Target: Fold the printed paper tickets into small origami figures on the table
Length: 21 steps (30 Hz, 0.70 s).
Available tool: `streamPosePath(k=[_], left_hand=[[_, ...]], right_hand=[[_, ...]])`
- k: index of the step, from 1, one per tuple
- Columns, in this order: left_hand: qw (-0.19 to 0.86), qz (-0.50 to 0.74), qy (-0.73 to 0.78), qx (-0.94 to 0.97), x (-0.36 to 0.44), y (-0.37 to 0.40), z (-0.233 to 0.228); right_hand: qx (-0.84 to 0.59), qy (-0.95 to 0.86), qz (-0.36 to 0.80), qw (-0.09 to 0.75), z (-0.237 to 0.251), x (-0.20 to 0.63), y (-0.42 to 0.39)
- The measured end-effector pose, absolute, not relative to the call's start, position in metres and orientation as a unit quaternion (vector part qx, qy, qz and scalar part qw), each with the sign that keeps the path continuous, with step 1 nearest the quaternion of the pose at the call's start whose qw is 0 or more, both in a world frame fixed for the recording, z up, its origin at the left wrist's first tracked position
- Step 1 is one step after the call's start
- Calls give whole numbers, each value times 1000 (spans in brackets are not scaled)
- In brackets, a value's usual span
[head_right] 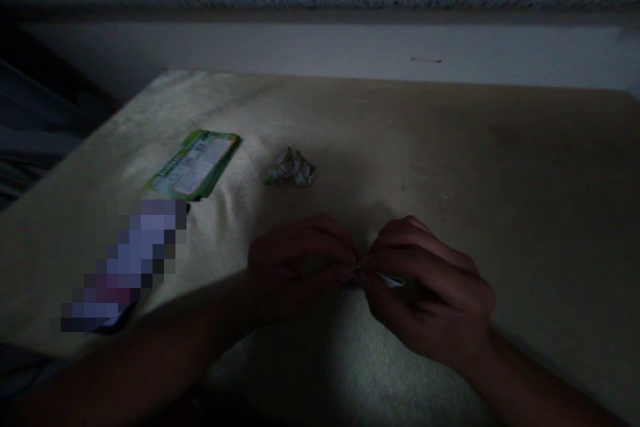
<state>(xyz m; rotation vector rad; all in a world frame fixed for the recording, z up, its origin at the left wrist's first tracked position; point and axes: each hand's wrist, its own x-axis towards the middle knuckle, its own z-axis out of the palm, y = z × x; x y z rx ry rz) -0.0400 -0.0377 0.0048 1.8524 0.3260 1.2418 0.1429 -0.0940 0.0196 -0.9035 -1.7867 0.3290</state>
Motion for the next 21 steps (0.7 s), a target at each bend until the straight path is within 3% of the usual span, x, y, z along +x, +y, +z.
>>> streamPosePath(k=[13,21], left_hand=[[397,459,123,785,-41,-41,10],[405,501,154,749,-44,-37,6]], right_hand=[[-373,-741,175,531,18,143,-95],[-401,-708,181,553,17,147,-94]])
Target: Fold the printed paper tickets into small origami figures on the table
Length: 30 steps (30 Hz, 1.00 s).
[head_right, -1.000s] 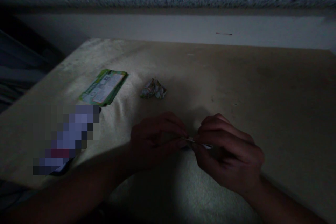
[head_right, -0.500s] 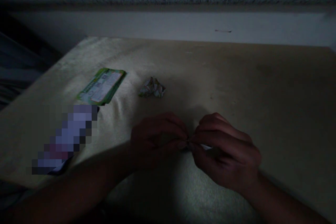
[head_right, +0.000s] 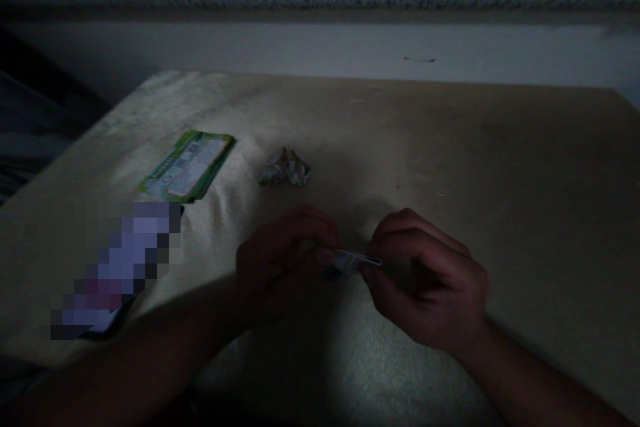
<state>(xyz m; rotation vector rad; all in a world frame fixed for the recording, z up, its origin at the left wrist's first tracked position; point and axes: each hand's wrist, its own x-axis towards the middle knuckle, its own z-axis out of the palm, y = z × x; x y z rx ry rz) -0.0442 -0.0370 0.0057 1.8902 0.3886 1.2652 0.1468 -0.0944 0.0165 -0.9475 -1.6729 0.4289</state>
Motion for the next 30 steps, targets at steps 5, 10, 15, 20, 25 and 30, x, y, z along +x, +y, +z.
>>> streamPosePath(k=[5,10,15,20,25,30], left_hand=[[405,502,155,749,-43,-38,5],[405,496,161,751,-44,-40,4],[412,499,164,745,-45,-38,1],[401,512,161,742,-44,-37,1],[389,516,158,747,-46,-39,6],[395,520,167,739,-47,-40,7]], right_hand=[[-412,-715,170,539,18,146,-94],[-403,-722,150,543,19,147,-94],[-403,-724,147,540,16,152,-94],[-419,-728,132,526,17,155,-95],[-411,-719,132,544,20,153,-93],[-414,-716,127,548,23,151,-94]])
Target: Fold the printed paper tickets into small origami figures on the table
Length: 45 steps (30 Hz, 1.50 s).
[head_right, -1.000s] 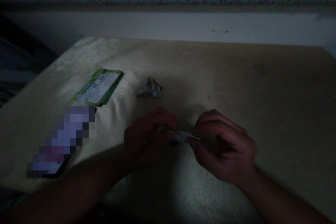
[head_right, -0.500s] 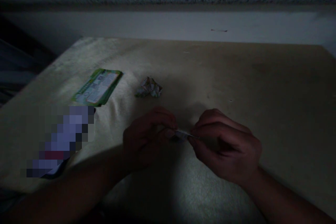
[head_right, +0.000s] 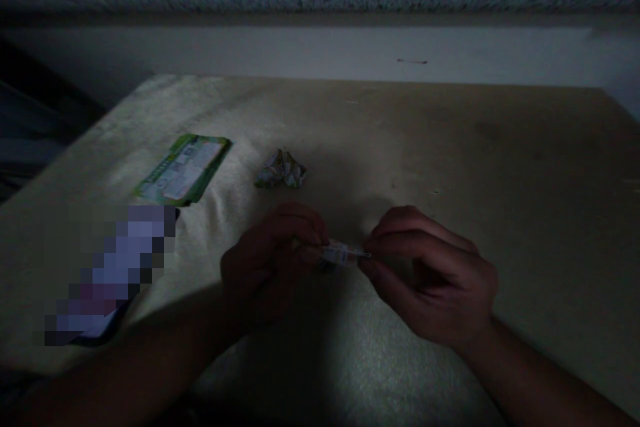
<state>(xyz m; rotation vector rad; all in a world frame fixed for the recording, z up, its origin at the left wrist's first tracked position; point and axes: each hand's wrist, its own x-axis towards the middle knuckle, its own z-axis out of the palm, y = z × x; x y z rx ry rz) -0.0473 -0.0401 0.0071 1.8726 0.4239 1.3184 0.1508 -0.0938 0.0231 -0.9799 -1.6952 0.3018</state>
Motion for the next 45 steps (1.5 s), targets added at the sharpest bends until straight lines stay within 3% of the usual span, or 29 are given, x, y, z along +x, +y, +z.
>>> streamPosePath(k=[17,27,37,45], left_hand=[[455,509,192,705,-43,-43,0],[470,512,187,694,-41,-44,-2],[483,502,183,694,-39,-46,-5],[503,482,190,692,-40,-47,-4]], right_hand=[[-408,-728,111,540,23,155,-96],[-358,-715,177,574,22,149,-91],[-377,-735,110,553,24,153,-93],[-387,-721,141,557,22,154,-97]])
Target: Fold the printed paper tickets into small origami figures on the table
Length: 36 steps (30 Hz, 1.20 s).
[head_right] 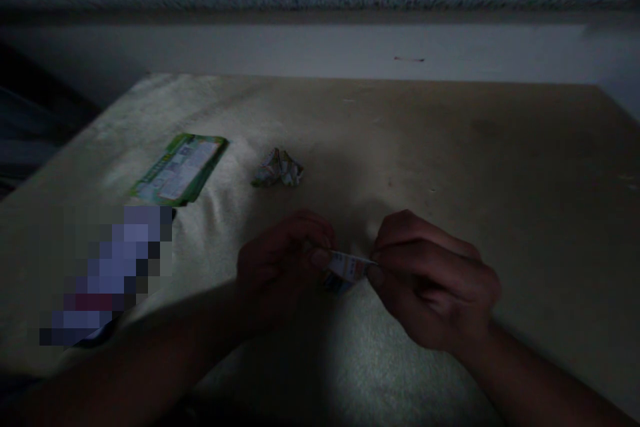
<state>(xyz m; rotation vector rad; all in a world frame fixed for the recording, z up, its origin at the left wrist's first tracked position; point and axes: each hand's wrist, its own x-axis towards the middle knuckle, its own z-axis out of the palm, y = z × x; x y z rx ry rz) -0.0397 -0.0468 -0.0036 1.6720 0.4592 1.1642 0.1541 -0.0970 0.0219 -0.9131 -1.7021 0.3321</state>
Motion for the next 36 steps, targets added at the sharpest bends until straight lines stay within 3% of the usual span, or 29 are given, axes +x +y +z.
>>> streamPosePath(k=[8,20,26,36], left_hand=[[528,472,243,662,-43,-48,-1],[534,460,275,654,-43,-48,1],[591,435,307,606,-42,-52,2],[649,433,311,542,-39,-48,1]], right_hand=[[-403,-690,219,559,21,151,-98],[-409,-712,227,524,20,152,-95],[-419,-713,202,525,18,152,-101],[-403,-725,279,484,15,154,-94]])
